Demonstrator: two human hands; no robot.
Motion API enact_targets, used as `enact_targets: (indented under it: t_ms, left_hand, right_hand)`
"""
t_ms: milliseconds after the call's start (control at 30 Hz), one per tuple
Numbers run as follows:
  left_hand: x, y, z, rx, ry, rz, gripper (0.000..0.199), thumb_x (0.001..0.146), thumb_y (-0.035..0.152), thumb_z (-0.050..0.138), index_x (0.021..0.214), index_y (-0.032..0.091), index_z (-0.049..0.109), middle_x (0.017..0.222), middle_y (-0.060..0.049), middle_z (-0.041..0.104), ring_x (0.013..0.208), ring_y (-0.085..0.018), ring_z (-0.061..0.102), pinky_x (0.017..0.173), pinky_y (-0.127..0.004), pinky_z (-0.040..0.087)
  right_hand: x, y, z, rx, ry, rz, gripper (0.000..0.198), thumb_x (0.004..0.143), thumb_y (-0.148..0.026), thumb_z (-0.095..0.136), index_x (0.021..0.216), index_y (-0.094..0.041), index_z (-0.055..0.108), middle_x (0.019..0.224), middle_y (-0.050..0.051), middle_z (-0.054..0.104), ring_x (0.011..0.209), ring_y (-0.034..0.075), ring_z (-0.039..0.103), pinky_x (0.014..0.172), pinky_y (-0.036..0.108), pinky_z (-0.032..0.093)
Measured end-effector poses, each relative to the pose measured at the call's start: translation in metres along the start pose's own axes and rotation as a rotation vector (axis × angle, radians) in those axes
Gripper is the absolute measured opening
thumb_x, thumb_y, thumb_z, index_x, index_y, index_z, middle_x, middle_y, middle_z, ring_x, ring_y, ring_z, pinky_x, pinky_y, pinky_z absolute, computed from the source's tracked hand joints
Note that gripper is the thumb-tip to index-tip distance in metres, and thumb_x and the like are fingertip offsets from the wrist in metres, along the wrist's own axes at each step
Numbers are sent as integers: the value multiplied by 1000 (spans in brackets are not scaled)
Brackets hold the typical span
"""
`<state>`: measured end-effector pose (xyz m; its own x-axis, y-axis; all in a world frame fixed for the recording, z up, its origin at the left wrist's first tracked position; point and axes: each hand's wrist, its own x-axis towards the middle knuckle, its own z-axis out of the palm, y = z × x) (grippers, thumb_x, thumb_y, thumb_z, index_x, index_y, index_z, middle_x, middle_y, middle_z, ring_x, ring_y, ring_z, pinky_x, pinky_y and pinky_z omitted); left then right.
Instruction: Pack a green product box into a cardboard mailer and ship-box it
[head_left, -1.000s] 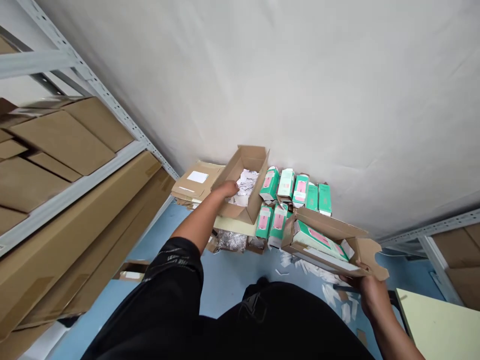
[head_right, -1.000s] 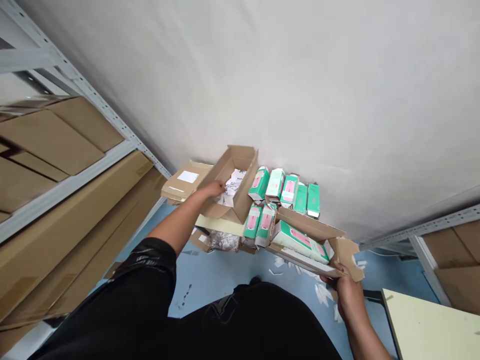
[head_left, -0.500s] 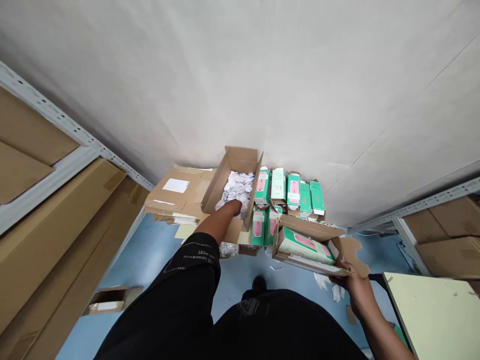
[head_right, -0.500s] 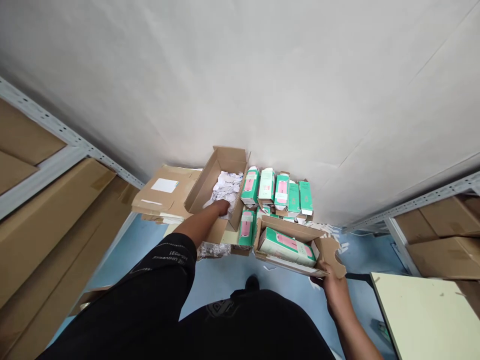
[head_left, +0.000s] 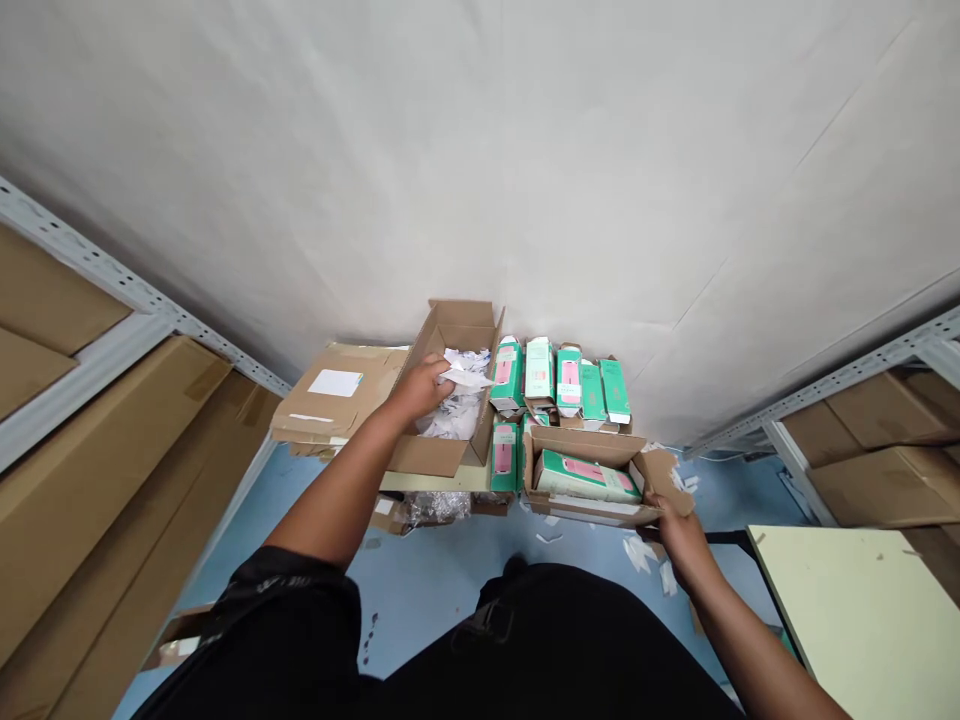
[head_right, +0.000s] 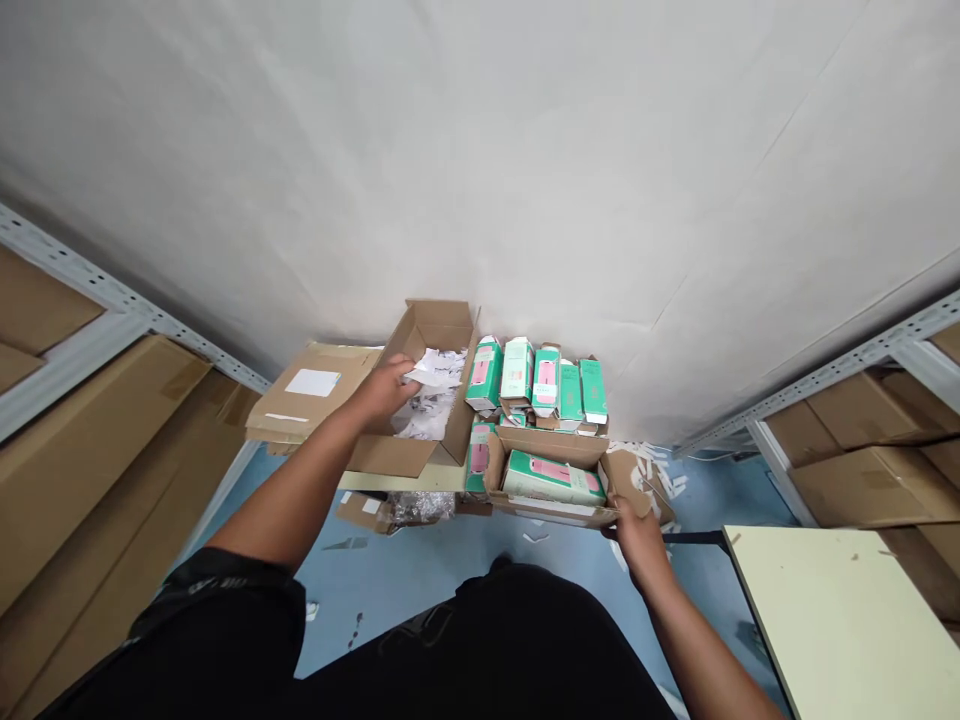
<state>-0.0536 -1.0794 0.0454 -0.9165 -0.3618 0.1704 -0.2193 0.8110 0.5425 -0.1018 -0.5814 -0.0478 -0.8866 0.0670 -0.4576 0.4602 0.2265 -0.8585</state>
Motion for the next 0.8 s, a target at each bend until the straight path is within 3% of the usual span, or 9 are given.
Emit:
enact_targets:
  t_ms: [133,300,433,500,567,633,700,733,800]
  left_hand:
    - [-26,78,-14,-88,-68,325,14,86,24,56,92,21,68,100,-4,67,98,-21,64,92,-31,50]
    - [-54,162,46,-211,-323,470,19,88,22,57,103,21,69,104,-4,71,99,-23,67,88,-33,52]
    - [-56,187,86,-145,-599,517,47,83,26,70,130,23,65,127,-8,72,116,-29,67,96,-38,53]
    - [-50,192,91,-189,-598,542,59,86,32,72,143,25,58,141,-8,66,128,-30,62,104,-40,51]
    - [-43,196,95,-274,-524,572,52,91,36,67,142,27,59,145,-7,63,134,-29,58,111,-42,48]
    - [-39,202,108,-373,-371,519,43,93,38,64,134,26,63,145,-8,61,137,-28,55,116,-44,44]
    - [-42,210,134,-502,-246,346,45,90,40,67,131,24,62,146,-11,57,139,-30,53,115,-47,45]
    - [-46,217,151,-581,-255,228,49,88,42,67,133,24,59,147,-13,56,138,-30,53,111,-47,48]
    - [-61,236,188,-747,-464,14,54,90,49,63,137,24,55,147,-14,57,133,-30,58,100,-46,56]
  right_hand:
    - [2,-9,11,8,-8,-32,49,73,-47,72,112,-18,70,108,9,76,78,23,72,57,31,63]
    - [-2,-19,14,-28,-19,-46,44,78,-46,68,110,-16,70,98,10,77,76,24,72,56,30,61]
    - [-7,-14,-2,-30,21,-75,40,79,-47,66,106,-17,70,91,8,75,71,22,70,55,31,60]
    - [-11,-6,-16,-9,63,-68,37,78,-48,66,99,-18,70,86,6,74,69,22,69,55,32,61]
    - [-16,4,-33,39,114,-40,34,79,-47,65,96,-19,69,84,6,73,70,23,70,56,33,61]
    - [-22,14,-53,105,189,-7,32,78,-45,66,95,-19,69,85,7,74,72,24,71,56,34,62]
    - [-29,24,-76,176,271,27,31,77,-44,67,96,-20,70,88,8,76,75,26,72,55,35,62]
    - [-33,31,-89,213,308,43,31,76,-43,68,97,-20,70,90,8,76,76,26,72,55,35,63]
    - [-38,46,-117,290,367,68,34,76,-43,68,101,-21,71,94,7,76,77,26,72,56,35,64]
